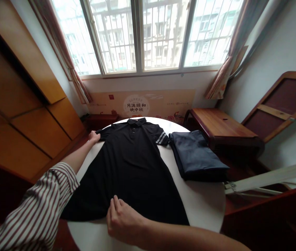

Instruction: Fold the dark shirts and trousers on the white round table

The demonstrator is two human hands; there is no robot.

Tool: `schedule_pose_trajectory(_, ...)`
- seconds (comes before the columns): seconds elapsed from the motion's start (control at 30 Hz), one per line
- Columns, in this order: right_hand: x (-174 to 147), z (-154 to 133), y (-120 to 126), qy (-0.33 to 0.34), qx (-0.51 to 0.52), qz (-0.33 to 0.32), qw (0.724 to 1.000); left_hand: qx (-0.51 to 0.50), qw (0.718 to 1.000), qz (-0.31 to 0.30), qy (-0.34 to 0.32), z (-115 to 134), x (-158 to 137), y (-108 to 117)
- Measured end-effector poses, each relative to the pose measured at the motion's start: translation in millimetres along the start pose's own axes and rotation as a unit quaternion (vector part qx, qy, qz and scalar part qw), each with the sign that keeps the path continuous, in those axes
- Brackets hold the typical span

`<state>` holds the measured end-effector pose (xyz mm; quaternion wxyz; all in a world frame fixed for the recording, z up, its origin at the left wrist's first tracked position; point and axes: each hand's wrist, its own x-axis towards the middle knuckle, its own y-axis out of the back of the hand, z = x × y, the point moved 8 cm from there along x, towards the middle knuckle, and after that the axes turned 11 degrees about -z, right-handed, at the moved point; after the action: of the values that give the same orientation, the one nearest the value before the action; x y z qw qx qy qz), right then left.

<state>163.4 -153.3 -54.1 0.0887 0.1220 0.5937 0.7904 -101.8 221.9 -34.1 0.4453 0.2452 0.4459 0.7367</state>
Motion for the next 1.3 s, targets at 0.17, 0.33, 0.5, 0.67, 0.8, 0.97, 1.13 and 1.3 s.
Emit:
schedule_pose_trajectory(0.17, -11, 1, 13, -0.01, 0.098, -0.01, 0.995, -0.006, 1.0, 0.024, -0.015, -5, -11, 28)
schedule_pose_trajectory(0.33, -65, 13, 14, -0.057, 0.155, 0.003, 0.986, 0.006, 0.984, -0.024, -0.178, 18, -78, 32)
schedule_pose_trajectory(0.5, -138, 28, 7, -0.163, 0.105, 0.041, 0.98, 0.035, 0.808, -0.251, -0.532, 30, -286, 1)
schedule_pose_trajectory(0.67, -178, 41, 23, -0.189, 0.101, 0.074, 0.974, 0.097, 0.724, -0.295, -0.616, -15, -405, 9)
schedule_pose_trajectory(0.8, -188, 56, 45, -0.219, 0.114, 0.127, 0.961, 0.128, 0.757, -0.191, -0.611, -38, -395, 27)
schedule_pose_trajectory(0.97, -182, 68, 52, -0.235, 0.107, 0.135, 0.957, 0.07, 0.793, -0.127, -0.592, -58, -379, 40)
schedule_pose_trajectory(1.13, -178, 63, 43, -0.175, 0.096, 0.102, 0.975, 0.067, 0.82, -0.035, -0.567, -80, -366, 50)
schedule_pose_trajectory(1.3, -206, 64, 37, -0.197, 0.075, 0.082, 0.974, 0.166, 0.76, -0.118, -0.618, -91, -364, 39)
